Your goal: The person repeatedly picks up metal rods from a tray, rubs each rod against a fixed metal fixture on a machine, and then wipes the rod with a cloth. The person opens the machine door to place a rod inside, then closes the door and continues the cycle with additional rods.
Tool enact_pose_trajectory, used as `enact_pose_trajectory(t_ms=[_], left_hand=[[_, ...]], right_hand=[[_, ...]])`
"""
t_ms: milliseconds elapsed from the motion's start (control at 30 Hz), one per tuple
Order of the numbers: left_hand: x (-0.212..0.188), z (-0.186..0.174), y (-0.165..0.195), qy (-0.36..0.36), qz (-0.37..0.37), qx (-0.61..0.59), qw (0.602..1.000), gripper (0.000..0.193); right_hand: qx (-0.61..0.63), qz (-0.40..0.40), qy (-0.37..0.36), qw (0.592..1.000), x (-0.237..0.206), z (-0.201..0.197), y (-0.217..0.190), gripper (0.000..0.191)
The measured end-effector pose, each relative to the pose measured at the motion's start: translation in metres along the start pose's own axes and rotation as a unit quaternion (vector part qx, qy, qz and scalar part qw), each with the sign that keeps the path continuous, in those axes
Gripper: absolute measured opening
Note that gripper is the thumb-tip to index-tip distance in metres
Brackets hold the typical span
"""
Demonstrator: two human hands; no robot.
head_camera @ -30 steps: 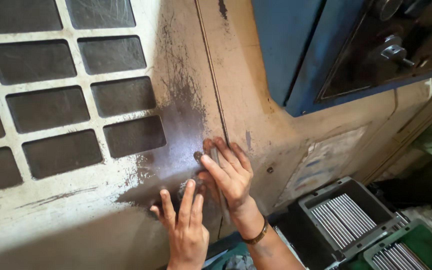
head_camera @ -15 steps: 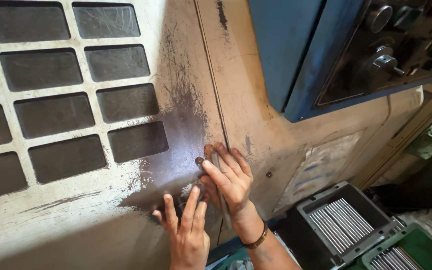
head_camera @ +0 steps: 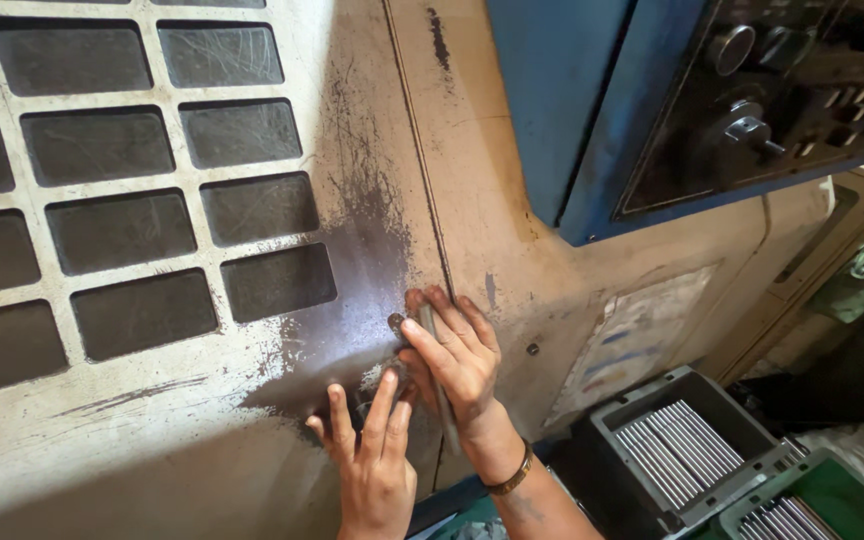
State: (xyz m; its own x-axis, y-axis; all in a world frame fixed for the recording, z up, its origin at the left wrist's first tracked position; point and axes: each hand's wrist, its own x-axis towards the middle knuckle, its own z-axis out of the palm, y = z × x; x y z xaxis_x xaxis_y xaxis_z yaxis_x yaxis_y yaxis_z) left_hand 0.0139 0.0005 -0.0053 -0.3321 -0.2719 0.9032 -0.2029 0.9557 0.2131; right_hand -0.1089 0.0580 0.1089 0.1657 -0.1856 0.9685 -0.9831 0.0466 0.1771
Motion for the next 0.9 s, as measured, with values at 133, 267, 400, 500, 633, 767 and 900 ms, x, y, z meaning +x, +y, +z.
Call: enact_pose_trajectory(t_ms=[133,267,400,500,633,767,900], left_hand=[[0.0,-0.001,0.002,0.005,-0.003,-0.007,1.0,0.036],[0.001,-0.005,0.003,0.0,-0.004,-0.012,1.0,0.033],[0.002,-0.008,0.004,0.0,0.002,-0.012,1.0,0.033],[0.003,-0.01,0.004,-0.003,0.001,-0.01,1.0,0.033],[0.002,-0.013,0.006,0.0,0.002,-0.019,1.0,0.032],[0.003,-0.015,0.007,-0.003,0.002,-0.017,1.0,0.032],[0.004,-0.017,0.006,-0.005,0.0,-0.02,1.0,0.033]], right_hand=[[-0.002,0.002,-0.003,1.0,0.001,-0.002,-0.002,0.027],[-0.002,0.003,0.001,1.0,0.002,-0.004,-0.004,0.028],[0.002,0.003,0.003,1.0,0.004,-0.005,-0.005,0.027],[0.005,0.001,-0.002,1.0,0.005,-0.008,-0.007,0.027],[0.009,0.006,0.001,1.0,0.006,-0.009,-0.01,0.028],[0.011,0.008,-0.002,1.0,0.007,-0.011,-0.011,0.028],[0.008,0.011,0.002,1.0,0.007,-0.011,-0.013,0.027]])
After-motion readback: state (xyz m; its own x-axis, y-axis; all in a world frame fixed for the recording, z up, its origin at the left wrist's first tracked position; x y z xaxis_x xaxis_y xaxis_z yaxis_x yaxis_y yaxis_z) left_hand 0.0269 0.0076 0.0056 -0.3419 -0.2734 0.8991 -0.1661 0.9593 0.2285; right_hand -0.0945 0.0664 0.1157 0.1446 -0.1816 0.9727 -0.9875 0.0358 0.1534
